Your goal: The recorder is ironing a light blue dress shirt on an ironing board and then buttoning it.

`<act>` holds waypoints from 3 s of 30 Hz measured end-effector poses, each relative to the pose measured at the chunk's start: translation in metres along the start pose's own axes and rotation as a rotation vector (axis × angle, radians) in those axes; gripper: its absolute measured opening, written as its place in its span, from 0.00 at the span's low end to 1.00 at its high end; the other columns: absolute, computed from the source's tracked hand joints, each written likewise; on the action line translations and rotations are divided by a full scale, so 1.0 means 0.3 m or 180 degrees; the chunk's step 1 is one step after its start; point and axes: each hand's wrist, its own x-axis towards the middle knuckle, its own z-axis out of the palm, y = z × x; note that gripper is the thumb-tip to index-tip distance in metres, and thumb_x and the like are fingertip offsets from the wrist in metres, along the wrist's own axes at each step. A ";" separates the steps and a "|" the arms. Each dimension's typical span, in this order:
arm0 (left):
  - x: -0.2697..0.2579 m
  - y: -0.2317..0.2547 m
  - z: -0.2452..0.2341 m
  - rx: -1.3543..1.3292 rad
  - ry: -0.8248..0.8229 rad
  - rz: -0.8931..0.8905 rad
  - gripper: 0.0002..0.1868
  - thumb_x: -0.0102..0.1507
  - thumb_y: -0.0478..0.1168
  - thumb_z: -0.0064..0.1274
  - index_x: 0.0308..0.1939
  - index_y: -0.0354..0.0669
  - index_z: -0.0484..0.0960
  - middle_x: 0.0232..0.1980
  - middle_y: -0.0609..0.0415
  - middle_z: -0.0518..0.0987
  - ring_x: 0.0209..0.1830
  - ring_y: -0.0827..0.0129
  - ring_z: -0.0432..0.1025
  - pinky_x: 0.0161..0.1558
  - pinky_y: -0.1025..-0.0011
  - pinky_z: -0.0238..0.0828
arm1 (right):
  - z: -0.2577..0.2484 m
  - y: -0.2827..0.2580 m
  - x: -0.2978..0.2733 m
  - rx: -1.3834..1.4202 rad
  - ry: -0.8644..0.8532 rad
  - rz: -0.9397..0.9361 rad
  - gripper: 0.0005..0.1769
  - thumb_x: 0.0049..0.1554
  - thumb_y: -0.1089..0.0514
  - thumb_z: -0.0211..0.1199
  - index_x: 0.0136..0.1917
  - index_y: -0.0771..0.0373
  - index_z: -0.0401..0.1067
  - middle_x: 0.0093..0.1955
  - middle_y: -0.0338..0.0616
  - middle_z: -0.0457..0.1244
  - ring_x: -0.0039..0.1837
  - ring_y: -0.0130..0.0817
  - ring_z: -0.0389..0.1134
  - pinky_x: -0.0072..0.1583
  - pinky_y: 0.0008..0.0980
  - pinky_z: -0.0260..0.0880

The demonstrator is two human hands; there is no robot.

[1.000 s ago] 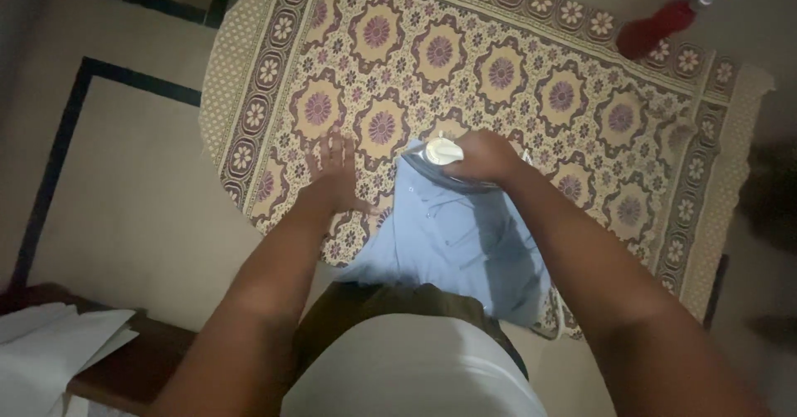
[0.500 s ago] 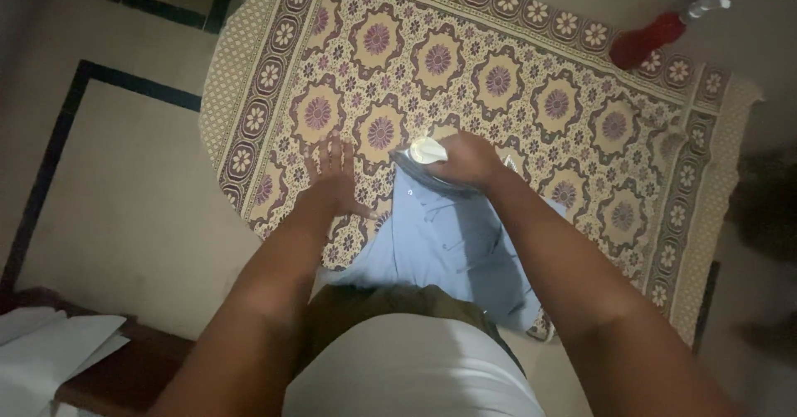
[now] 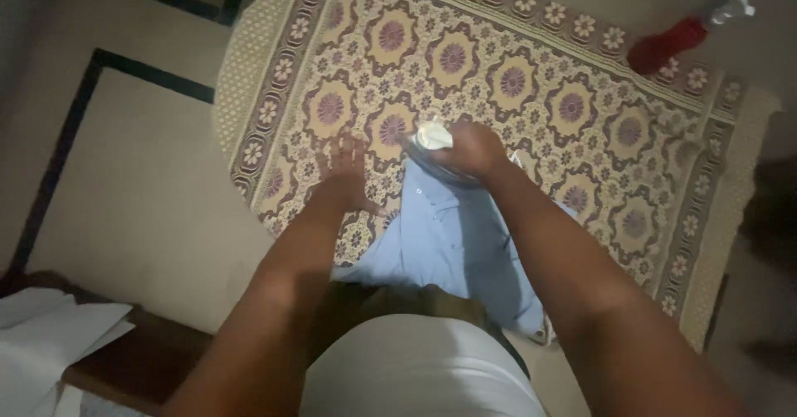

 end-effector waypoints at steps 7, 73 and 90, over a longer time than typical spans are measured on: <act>0.010 0.005 0.001 -0.0035 0.0031 -0.0009 0.92 0.37 0.71 0.75 0.79 0.35 0.22 0.82 0.32 0.17 0.81 0.37 0.11 0.73 0.30 0.15 | -0.026 -0.035 -0.027 0.0218 0.0148 0.0130 0.29 0.49 0.33 0.64 0.46 0.60 0.80 0.43 0.56 0.71 0.44 0.52 0.74 0.48 0.49 0.73; -0.010 -0.003 -0.002 -0.0007 0.0246 0.0073 0.93 0.34 0.78 0.70 0.80 0.34 0.26 0.82 0.31 0.20 0.82 0.35 0.16 0.73 0.29 0.15 | -0.021 -0.024 -0.040 0.0083 -0.0238 0.0015 0.25 0.52 0.34 0.62 0.52 0.52 0.80 0.41 0.49 0.72 0.41 0.45 0.75 0.46 0.45 0.75; -0.017 -0.008 0.012 -0.0145 0.0306 0.0126 0.91 0.36 0.72 0.74 0.79 0.33 0.25 0.82 0.31 0.20 0.83 0.37 0.17 0.75 0.31 0.21 | -0.052 -0.087 -0.003 -0.0023 -0.0029 0.0013 0.29 0.49 0.32 0.67 0.48 0.59 0.81 0.45 0.56 0.71 0.47 0.52 0.75 0.51 0.49 0.74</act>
